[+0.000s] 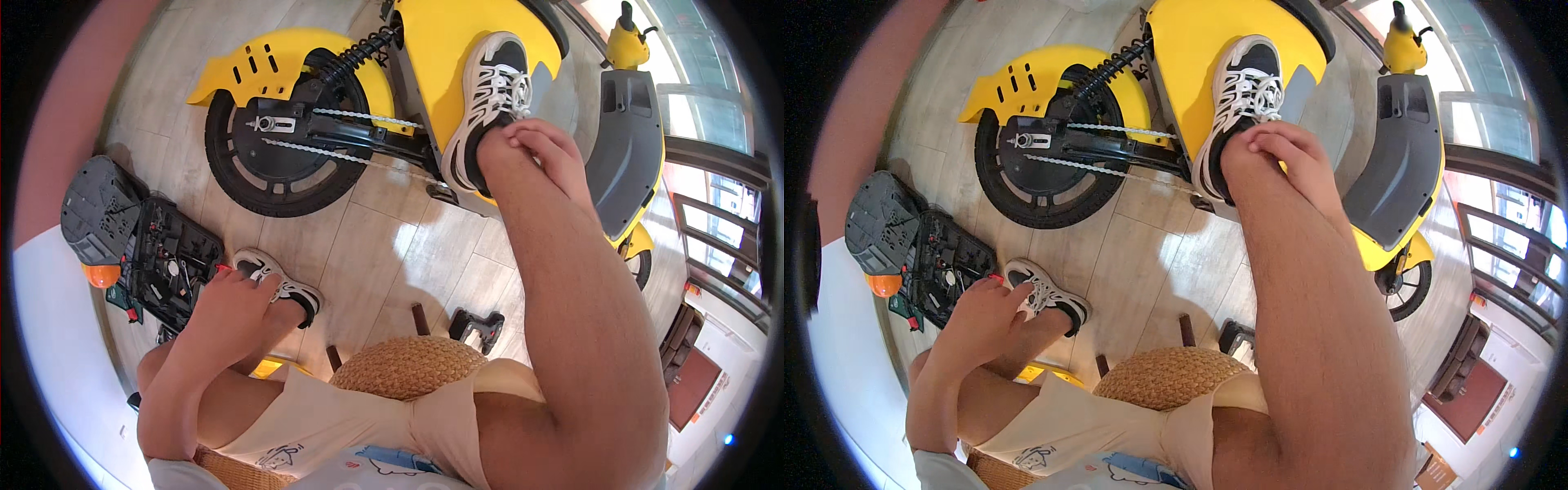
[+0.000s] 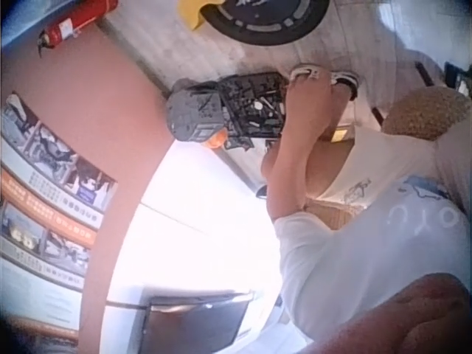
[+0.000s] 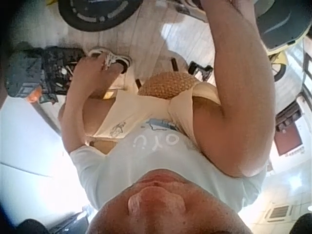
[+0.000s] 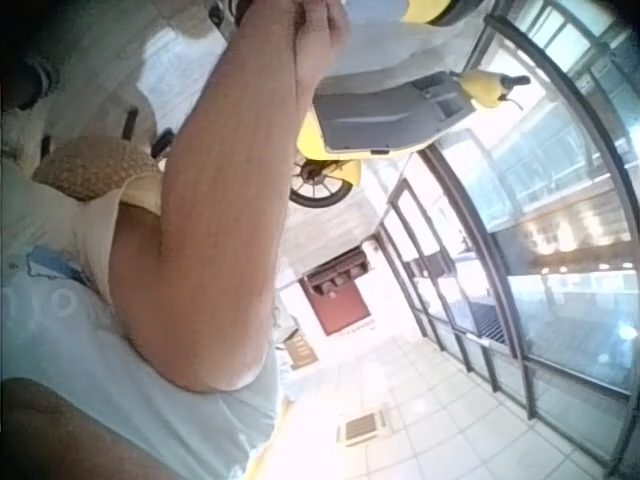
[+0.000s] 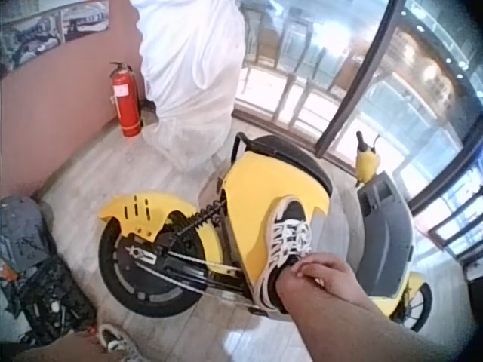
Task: Use a power drill to install a protective cover on an electric scooter.
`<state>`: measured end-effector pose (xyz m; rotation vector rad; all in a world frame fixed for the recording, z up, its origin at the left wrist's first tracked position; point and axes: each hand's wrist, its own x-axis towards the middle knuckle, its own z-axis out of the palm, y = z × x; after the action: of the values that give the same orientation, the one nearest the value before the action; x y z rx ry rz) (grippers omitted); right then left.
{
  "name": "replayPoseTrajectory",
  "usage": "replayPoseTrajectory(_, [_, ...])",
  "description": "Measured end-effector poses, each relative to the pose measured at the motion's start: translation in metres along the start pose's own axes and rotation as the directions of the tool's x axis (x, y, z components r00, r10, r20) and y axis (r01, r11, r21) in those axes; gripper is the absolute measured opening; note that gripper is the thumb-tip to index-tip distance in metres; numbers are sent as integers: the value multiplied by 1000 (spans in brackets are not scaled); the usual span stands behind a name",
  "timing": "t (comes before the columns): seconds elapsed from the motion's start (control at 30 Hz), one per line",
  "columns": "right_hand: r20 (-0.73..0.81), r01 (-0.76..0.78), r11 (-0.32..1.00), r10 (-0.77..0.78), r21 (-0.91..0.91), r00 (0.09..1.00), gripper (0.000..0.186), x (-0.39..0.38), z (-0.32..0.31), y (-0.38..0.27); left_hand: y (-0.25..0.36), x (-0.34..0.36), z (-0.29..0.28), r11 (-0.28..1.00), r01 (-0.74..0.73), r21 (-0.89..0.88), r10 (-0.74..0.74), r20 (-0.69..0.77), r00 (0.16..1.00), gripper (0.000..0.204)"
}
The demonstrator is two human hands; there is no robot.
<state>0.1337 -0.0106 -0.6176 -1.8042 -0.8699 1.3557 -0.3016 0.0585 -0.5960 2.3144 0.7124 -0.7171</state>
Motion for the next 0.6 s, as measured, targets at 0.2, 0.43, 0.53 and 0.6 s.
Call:
replayPoseTrajectory(0.2, [-324, 123, 767, 116, 630, 939, 32, -8, 12, 48, -13, 7, -2, 999, 44, 8, -44, -30, 999, 42])
replayPoseTrajectory(0.43, [-537, 105, 745, 368, 659, 759, 42, -21, 31, 72, -5, 7, -6, 999, 40, -32, -42, -52, 998, 44])
replayPoseTrajectory(0.53, [-491, 47, 798, 322, 601, 809, 43, -41, 33, 88, 1, 4, -9, 998, 40, -44, -44, -87, 995, 44])
replayPoseTrajectory(0.6, [-410, -34, 863, 274, 504, 870, 44, -55, 37, 101, 4, 4, -11, 998, 55, -33, -58, -100, 993, 44])
